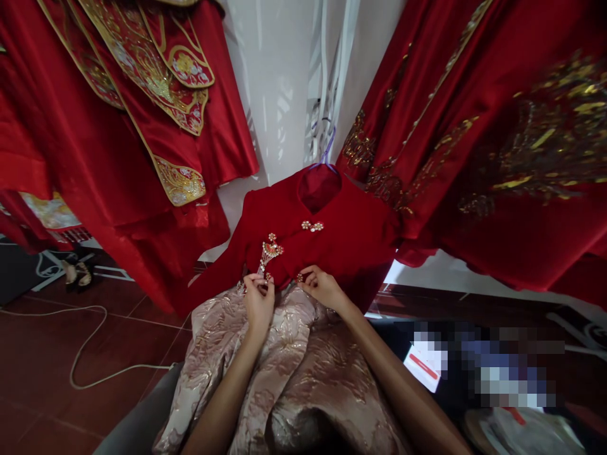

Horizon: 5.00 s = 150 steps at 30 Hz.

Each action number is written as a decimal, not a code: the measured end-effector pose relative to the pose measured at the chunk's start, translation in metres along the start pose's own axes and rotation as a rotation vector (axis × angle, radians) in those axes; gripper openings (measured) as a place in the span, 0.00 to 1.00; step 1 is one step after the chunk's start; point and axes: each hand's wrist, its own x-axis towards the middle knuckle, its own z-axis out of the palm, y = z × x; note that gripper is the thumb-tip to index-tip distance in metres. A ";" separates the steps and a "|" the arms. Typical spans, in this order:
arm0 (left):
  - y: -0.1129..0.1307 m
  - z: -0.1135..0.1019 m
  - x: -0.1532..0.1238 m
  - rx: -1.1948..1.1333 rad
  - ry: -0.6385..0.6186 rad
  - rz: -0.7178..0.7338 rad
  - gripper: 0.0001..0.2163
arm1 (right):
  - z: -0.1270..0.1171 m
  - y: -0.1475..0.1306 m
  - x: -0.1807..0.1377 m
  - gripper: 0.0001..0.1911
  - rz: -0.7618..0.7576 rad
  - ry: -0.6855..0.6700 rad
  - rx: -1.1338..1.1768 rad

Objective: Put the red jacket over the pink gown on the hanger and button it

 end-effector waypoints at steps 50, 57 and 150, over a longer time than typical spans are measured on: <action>-0.004 0.001 -0.009 -0.215 -0.177 -0.016 0.12 | 0.025 -0.037 -0.013 0.06 -0.112 0.085 0.229; -0.005 0.001 -0.007 -0.205 -0.190 0.007 0.10 | 0.027 -0.035 -0.013 0.04 -0.134 0.103 0.158; 0.022 0.007 0.014 -0.660 -0.454 -0.278 0.13 | -0.005 -0.043 -0.013 0.11 -0.202 -0.085 -0.012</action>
